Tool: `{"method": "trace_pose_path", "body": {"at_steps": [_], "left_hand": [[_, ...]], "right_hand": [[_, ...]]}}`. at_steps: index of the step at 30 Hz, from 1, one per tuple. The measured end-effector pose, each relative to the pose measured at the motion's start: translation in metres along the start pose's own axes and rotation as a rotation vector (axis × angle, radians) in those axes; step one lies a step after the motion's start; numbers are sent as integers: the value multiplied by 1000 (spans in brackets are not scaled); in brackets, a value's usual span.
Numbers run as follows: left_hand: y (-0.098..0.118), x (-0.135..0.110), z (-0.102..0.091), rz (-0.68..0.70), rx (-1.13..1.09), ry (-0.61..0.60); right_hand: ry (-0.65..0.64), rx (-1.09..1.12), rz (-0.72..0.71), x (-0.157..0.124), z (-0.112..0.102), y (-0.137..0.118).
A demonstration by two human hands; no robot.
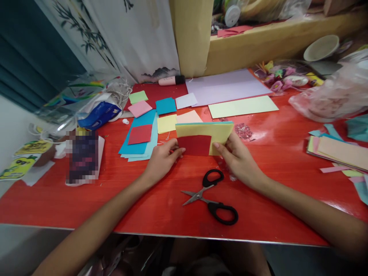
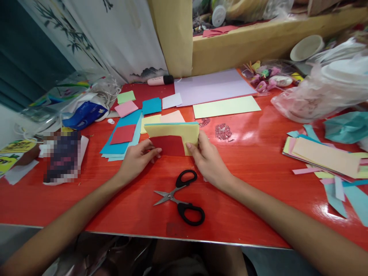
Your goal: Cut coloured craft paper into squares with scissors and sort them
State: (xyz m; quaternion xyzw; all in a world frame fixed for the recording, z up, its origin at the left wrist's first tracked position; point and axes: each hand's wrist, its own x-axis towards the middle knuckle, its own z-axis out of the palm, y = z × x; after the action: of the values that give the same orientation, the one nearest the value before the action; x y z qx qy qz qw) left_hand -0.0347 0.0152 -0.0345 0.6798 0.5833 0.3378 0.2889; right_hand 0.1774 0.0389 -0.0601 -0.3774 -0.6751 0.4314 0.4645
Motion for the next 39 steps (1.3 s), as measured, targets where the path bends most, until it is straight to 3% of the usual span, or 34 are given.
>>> {"method": "trace_pose_path", "body": {"at_steps": [4, 7, 10, 15, 20, 39], "left_hand": [[1, -1, 0, 9, -1, 0], [5, 1, -2, -73, -121, -92], [10, 3, -4, -205, -340, -183], [12, 4, -4, -311, -559, -151], [9, 3, -2, -330, -640, -129], [11, 2, 2, -298, -586, -198]], "right_hand": [[13, 91, -8, 1, -1, -5], [15, 238, 30, 3, -2, -12], [40, 389, 154, 5, -3, -18], [98, 507, 406, 8, -5, -29], [-40, 507, 535, 6, -2, -36], [-106, 376, 496, 1, 0, -29]]}}
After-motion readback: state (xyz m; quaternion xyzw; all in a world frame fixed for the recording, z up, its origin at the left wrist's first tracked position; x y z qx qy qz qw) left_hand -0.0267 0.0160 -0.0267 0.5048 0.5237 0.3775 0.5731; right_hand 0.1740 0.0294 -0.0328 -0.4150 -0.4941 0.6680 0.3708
